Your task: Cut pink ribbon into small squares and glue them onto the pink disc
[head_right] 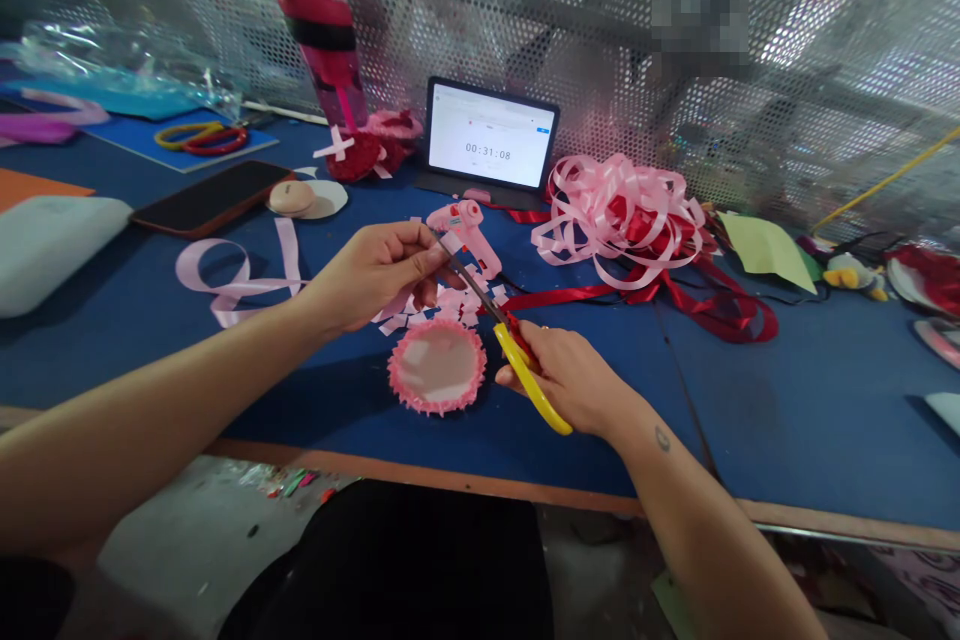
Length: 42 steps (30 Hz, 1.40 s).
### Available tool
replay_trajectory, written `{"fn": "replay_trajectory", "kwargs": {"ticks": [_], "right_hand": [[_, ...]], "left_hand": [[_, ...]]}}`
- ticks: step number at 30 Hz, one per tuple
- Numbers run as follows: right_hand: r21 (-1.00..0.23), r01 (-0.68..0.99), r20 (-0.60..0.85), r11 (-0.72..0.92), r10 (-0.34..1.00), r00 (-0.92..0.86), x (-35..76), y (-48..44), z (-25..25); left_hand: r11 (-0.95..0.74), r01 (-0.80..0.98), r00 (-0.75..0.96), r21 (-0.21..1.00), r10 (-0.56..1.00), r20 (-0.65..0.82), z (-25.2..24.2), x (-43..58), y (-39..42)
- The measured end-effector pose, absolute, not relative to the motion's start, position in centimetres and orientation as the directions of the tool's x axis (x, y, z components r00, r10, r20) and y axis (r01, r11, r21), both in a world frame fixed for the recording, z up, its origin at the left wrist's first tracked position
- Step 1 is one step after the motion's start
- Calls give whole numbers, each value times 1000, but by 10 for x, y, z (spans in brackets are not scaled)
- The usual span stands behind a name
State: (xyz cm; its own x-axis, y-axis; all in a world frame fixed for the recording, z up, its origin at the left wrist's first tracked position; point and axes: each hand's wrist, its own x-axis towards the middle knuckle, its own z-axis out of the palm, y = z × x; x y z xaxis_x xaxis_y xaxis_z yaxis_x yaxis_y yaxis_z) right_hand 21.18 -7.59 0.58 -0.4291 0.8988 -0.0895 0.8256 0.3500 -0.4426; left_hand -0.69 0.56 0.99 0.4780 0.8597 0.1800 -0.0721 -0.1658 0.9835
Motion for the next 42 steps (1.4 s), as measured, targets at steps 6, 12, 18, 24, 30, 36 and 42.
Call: {"fn": "replay_trajectory", "kwargs": {"ticks": [6, 12, 18, 24, 30, 36, 42], "right_hand": [[-458, 823, -100, 336, 901, -423, 211, -75, 5], [-469, 818, -93, 333, 902, -421, 211, -75, 5], [-492, 820, -107, 294, 914, -392, 212, -74, 2], [-494, 824, -92, 277, 926, -367, 212, -72, 0], [-583, 769, -60, 263, 930, -364, 212, -75, 1], [-675, 694, 32, 252, 949, -313, 216, -75, -3], [-645, 714, 24, 273, 941, -338, 214, -77, 0]], "left_hand": [[-160, -94, 485, 983, 854, 186, 11, -8, 6], [-128, -89, 489, 988, 858, 155, 11, -7, 5], [-143, -45, 489, 989, 860, 147, 11, -8, 5], [-144, -17, 481, 989, 866, 134, 12, -8, 5], [-155, -40, 440, 987, 885, 156, 13, -7, 4], [-162, -100, 381, 982, 905, 189, 15, -5, 3], [-153, -49, 395, 987, 905, 160, 15, -4, 1]]}}
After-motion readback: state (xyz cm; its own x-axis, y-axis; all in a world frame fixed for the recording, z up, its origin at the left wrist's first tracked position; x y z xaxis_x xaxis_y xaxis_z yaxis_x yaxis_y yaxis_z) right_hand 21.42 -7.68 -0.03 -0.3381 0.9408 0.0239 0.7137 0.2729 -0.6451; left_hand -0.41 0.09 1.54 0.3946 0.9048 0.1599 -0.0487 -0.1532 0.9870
